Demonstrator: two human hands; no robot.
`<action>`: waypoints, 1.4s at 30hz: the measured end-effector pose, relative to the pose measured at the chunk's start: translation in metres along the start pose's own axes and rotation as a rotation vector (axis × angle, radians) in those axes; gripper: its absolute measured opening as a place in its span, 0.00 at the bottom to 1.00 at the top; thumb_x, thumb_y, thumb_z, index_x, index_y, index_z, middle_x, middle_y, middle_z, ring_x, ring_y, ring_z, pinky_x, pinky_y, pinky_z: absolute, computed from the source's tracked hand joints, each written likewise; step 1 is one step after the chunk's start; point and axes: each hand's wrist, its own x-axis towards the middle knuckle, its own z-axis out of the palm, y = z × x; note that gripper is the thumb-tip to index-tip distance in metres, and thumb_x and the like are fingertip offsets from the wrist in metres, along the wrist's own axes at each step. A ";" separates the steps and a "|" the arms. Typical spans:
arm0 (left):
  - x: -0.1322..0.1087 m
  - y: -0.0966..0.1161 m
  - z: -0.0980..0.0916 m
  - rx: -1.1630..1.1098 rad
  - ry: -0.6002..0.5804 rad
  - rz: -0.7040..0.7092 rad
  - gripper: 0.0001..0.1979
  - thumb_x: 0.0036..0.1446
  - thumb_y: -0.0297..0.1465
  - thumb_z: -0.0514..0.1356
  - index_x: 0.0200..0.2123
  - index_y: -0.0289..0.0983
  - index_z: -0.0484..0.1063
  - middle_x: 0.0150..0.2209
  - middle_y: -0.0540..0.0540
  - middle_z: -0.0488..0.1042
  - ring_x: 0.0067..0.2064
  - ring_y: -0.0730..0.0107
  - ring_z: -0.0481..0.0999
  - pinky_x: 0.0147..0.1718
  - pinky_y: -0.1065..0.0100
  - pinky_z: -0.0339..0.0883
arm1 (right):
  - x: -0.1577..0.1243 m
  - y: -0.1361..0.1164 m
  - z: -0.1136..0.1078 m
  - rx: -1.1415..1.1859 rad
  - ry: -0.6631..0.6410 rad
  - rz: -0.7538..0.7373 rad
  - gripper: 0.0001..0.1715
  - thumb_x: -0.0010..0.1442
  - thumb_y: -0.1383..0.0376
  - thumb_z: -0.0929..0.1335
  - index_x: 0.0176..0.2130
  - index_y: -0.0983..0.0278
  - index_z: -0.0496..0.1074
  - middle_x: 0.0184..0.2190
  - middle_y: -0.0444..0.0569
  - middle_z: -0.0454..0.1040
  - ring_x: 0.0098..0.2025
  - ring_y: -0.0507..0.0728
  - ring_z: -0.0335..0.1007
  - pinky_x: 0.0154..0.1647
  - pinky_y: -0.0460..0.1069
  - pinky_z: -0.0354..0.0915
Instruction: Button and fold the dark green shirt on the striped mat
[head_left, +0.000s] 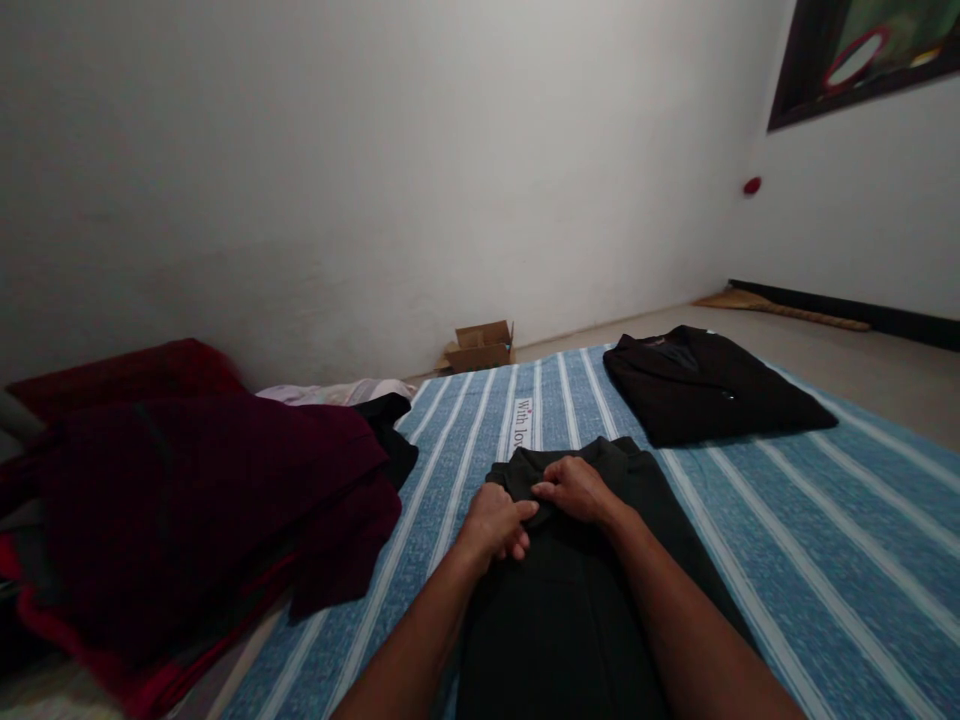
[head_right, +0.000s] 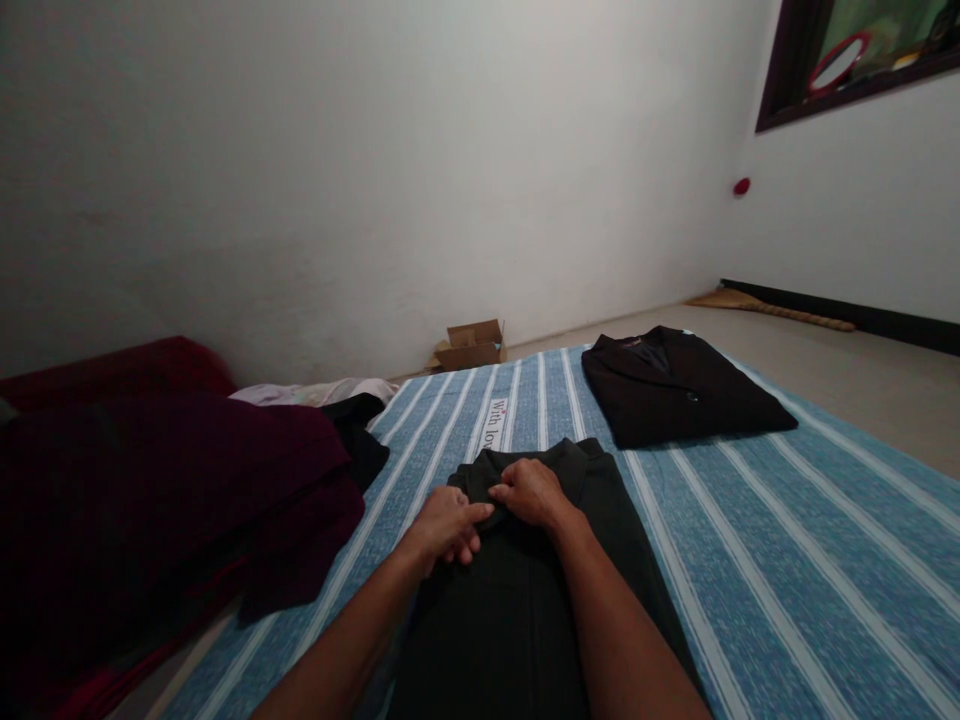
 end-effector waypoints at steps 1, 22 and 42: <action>0.002 0.001 -0.005 0.086 0.081 0.052 0.13 0.45 0.32 0.64 0.18 0.38 0.62 0.10 0.49 0.64 0.15 0.69 0.67 0.16 0.72 0.51 | 0.000 0.000 0.000 0.002 0.000 0.001 0.13 0.55 0.59 0.66 0.24 0.63 0.73 0.22 0.44 0.72 0.27 0.51 0.65 0.24 0.45 0.48; 0.050 0.041 -0.009 0.851 -0.145 0.706 0.09 0.38 0.22 0.58 0.20 0.41 0.74 0.24 0.45 0.74 0.32 0.58 0.73 0.34 0.66 0.61 | -0.005 -0.004 -0.008 0.029 -0.076 -0.013 0.10 0.48 0.59 0.68 0.22 0.63 0.70 0.18 0.40 0.65 0.23 0.50 0.61 0.22 0.45 0.48; 0.059 0.046 -0.006 1.128 -0.149 0.617 0.12 0.44 0.25 0.52 0.28 0.39 0.75 0.29 0.48 0.76 0.34 0.65 0.73 0.33 0.70 0.63 | -0.008 0.002 -0.019 0.135 -0.231 -0.029 0.19 0.43 0.64 0.72 0.17 0.64 0.58 0.15 0.35 0.53 0.20 0.47 0.49 0.20 0.45 0.45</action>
